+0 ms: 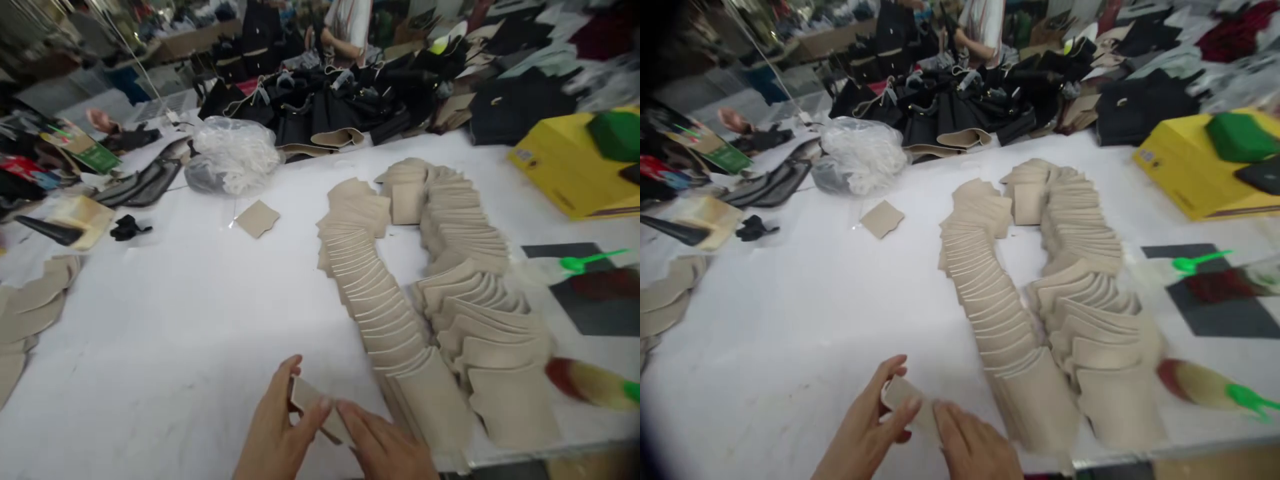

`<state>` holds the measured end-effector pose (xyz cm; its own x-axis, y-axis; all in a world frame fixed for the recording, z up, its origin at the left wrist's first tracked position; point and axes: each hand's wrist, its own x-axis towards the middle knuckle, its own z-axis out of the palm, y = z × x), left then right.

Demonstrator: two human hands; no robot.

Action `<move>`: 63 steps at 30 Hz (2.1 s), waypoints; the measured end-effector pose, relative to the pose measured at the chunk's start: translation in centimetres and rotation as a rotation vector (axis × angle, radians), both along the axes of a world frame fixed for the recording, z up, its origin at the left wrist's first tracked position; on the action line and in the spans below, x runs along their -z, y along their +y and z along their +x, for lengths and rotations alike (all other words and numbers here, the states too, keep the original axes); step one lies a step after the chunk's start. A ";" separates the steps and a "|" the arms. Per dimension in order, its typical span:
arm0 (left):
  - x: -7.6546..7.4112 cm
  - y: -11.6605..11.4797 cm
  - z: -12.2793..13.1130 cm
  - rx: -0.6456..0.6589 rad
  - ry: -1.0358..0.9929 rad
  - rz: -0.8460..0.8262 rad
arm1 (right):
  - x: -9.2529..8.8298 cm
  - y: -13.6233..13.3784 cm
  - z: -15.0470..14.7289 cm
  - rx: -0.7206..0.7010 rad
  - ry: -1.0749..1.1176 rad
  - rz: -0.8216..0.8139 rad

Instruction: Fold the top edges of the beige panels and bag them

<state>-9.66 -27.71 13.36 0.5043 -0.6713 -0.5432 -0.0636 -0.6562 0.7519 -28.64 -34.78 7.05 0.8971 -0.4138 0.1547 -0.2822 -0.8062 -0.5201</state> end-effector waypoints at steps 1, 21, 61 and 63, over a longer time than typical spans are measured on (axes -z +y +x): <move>0.0 0.8 -0.8 -0.043 -0.009 0.016 | -0.3 0.2 -0.1 -0.031 -0.030 -0.079; 0.6 -7.1 -13.2 0.532 0.062 -0.232 | -1.4 -6.9 -15.1 0.470 0.133 0.944; 1.8 -11.0 -11.6 0.955 -0.454 -0.033 | 3.4 -5.3 -12.9 0.485 0.083 0.712; 1.5 -10.6 -11.1 0.991 -0.550 -0.049 | 2.4 -6.4 -12.3 0.447 0.083 0.686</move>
<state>-20.72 -38.35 11.84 -0.0990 -0.9221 -0.3740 -0.8683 -0.1035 0.4851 -40.98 -41.15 4.63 0.6223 -0.7132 -0.3225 -0.5609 -0.1189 -0.8193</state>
